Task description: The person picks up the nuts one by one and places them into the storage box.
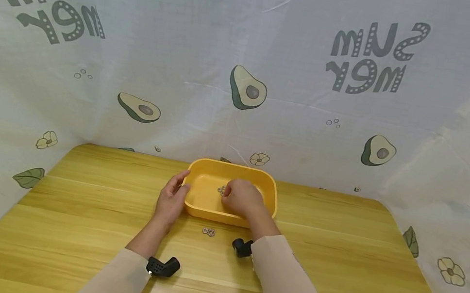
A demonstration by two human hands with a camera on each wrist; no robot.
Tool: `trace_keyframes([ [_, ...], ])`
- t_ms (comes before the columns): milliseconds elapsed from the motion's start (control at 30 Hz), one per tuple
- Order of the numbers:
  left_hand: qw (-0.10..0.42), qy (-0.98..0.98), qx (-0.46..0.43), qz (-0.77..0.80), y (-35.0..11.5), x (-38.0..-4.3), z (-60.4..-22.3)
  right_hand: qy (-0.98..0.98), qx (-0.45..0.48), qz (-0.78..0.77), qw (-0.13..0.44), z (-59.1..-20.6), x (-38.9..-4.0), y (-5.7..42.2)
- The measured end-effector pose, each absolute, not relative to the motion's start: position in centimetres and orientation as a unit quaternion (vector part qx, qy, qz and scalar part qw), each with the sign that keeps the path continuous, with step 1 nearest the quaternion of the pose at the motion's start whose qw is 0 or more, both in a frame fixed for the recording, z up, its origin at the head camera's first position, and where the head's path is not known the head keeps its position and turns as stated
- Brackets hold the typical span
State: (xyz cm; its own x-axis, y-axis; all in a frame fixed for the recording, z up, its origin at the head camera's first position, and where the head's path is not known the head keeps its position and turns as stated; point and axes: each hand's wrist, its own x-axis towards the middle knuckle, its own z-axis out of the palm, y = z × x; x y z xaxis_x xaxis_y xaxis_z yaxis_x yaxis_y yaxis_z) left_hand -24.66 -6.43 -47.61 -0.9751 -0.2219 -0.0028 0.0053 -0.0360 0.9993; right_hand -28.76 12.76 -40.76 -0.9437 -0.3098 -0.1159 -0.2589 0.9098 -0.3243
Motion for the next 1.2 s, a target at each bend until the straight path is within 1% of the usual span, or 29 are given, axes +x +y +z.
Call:
trace_keyframes([
  [633,0.087,-0.693,0.075,-0.711,-6.3,-24.6,-47.6,0.972,-0.139,-0.160,0.101,-41.2,-29.4,12.1],
  [1033,0.084,-0.691,0.077,-0.714,-6.3,-24.5,-47.4,0.971,-0.139,-0.177,0.081,-41.0,-29.0,12.3],
  [1200,0.081,-0.692,0.079,-0.713,-6.3,-24.5,-47.4,0.960,-0.130,-0.233,0.081,-40.6,-28.3,12.5],
])
